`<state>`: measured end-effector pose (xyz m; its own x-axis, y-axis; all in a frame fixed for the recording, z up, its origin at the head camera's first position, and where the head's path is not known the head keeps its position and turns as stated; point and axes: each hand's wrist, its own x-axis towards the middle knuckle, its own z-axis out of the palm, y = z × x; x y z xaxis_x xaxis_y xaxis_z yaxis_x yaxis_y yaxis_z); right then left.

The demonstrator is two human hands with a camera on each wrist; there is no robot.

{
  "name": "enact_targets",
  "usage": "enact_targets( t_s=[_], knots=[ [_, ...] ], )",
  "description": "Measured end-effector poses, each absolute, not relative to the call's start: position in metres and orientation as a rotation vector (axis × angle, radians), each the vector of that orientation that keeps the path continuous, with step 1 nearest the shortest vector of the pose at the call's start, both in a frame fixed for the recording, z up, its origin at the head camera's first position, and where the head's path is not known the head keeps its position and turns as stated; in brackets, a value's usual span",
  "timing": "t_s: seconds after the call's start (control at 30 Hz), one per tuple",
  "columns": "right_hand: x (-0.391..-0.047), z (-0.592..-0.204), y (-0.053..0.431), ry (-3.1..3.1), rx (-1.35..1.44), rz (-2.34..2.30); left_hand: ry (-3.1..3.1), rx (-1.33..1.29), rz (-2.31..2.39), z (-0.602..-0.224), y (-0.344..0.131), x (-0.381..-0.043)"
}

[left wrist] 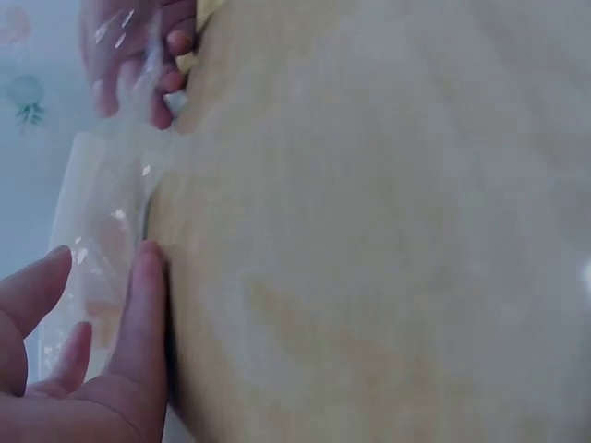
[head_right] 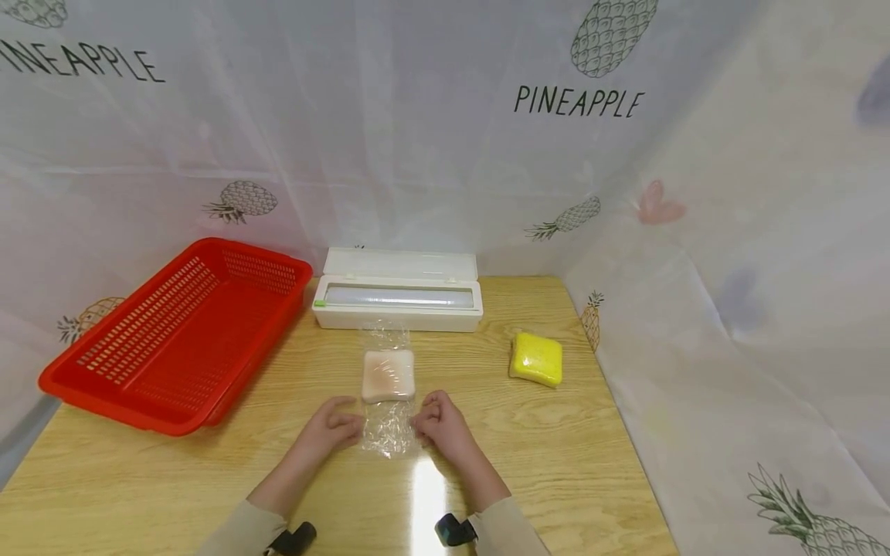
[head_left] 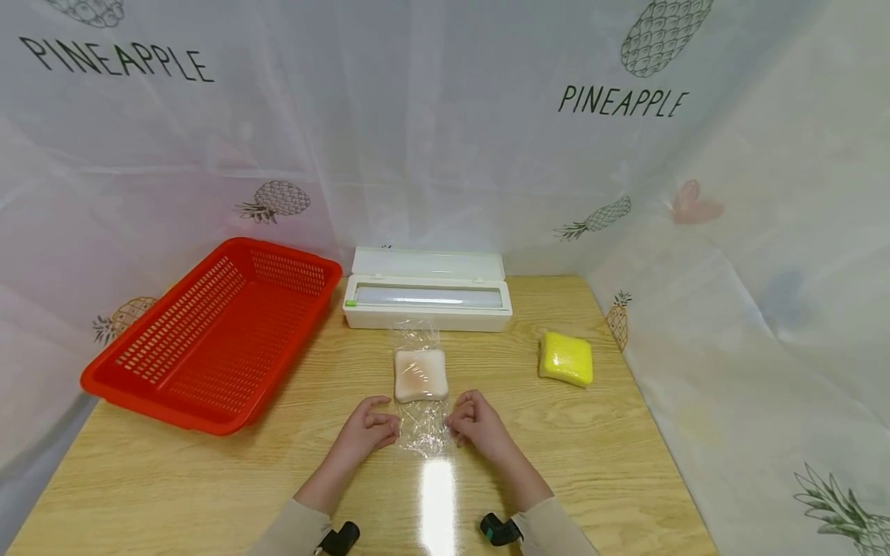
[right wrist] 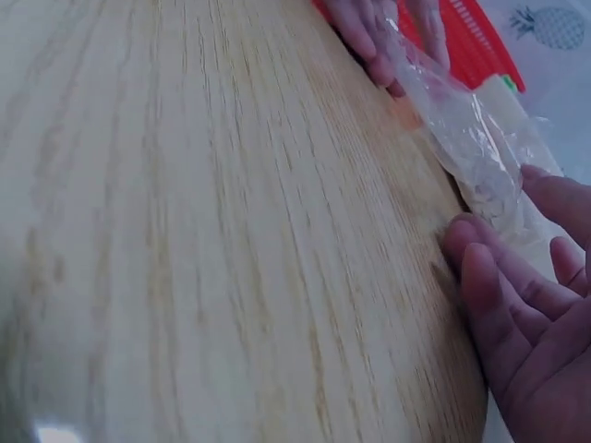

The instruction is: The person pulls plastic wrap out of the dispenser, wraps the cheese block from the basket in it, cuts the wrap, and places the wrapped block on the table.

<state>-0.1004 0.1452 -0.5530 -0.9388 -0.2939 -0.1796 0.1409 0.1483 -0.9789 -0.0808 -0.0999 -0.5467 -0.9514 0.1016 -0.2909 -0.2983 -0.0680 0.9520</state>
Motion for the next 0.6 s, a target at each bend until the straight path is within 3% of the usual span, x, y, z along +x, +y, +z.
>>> enact_targets(
  t_s=[0.6],
  knots=[
    [-0.075, -0.554, 0.143, 1.948, -0.203, -1.847, 2.010, -0.127, 1.997, -0.554, -0.093, -0.060]
  ],
)
